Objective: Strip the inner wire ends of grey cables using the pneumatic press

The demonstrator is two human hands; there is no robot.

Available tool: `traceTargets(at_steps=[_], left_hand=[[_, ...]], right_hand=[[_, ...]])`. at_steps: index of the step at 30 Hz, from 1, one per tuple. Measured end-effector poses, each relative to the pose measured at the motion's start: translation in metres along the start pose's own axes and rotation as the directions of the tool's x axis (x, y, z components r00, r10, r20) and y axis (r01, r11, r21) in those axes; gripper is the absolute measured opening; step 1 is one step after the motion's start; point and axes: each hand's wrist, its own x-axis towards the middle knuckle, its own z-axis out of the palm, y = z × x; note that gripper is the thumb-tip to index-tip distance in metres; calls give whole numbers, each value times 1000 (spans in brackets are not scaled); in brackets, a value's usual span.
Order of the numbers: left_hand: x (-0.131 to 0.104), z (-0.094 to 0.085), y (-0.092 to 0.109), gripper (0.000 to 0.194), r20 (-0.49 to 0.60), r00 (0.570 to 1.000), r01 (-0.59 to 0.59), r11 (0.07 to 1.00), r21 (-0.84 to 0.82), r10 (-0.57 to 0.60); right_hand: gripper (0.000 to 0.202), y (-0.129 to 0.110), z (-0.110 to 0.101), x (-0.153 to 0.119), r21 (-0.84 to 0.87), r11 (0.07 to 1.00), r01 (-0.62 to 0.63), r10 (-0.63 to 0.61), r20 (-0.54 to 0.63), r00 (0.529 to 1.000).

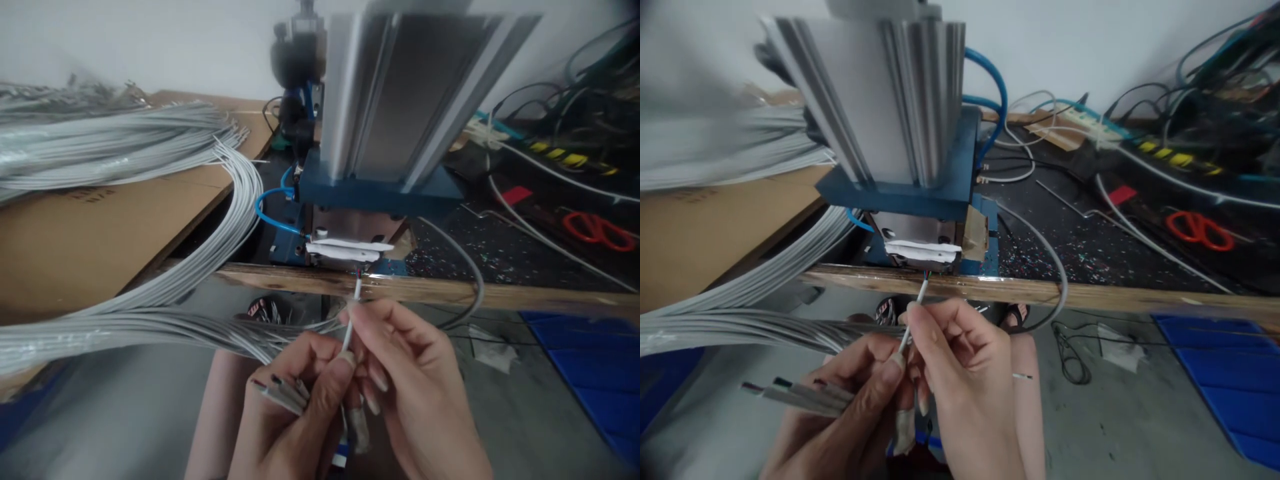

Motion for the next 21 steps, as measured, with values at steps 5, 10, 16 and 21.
traceTargets(at_steps=[5,10,16,21], left_hand=[[12,4,7,31,43,999,-24,996,-81,28],[20,4,10,26,62,998,-21,997,-72,25],[28,8,12,23,56,997,-45,996,-74,49],[31,14,15,21,81,996,-17,991,-136,28]], right_hand=[[29,-3,5,17,59,995,81,-83,34,996],[24,-3,4,29,132,988,80,-90,71,993],[11,-3,4,31,127,991,38,-48,72,996],[17,-4,2,29,23,990,136,-136,-3,991]])
